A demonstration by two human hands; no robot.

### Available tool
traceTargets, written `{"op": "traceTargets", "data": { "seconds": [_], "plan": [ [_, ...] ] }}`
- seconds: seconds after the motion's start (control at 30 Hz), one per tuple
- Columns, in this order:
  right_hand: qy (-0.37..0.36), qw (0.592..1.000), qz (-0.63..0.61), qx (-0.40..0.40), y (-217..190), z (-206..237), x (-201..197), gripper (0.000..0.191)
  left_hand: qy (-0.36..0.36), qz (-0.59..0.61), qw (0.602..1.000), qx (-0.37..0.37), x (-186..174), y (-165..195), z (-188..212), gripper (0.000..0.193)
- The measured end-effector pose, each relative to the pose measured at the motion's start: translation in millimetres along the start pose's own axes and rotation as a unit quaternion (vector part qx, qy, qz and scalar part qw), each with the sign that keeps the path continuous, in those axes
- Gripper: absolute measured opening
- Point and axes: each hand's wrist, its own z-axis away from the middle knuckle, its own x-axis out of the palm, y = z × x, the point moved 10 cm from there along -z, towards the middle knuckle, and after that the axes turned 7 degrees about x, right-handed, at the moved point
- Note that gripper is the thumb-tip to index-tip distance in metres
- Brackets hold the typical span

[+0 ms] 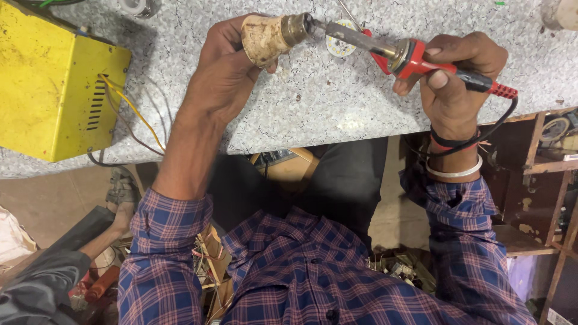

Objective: The person sits at a workbench repairing a small LED light. They use a screwdriver to pry open the round LED board, hold a bulb holder in one hand, and use a soldering iron to solder wires and components, then handle a small circuit board and resume soldering.

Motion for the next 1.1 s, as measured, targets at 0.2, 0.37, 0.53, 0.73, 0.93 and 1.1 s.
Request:
{"op": "traceTargets", "data": {
  "seconds": [0.2, 0.37, 0.53, 0.73, 0.93, 1.1],
  "plan": [
    [-0.007, 1.000, 0.000, -0.003, 0, 0, 0, 0.029, -0.001, 0.008, 1.000, 0.001, -1, -2, 0, 0.020],
    [-0.004, 1.000, 0.002, -0.010, -1, 0, 0, 0.031, 0.007, 0.006, 1.000, -0.002, -3, -4, -1, 0.017],
    [0.004, 1.000, 0.005, -0.002, 0, 0, -1, 0.031, -0.003, -0.023, 1.000, 0.005, -3, -3, -1, 0.018],
    [0.019, 1.000, 0.013, 0.011, 2, 1, -4, 0.032, -0.010, -0.053, 0.998, 0.023, 5, 0, -2, 0.016],
    [0.047, 0.998, 0.039, 0.003, 3, 1, -12, 0.031, 0.041, -0.450, 0.851, 0.267, 33, 56, 9, 0.012],
    [0.087, 0.995, 0.044, 0.004, 3, 8, -22, 0.031, 0.083, -0.542, 0.796, 0.257, 40, 66, 12, 0.011]
  ]
}}
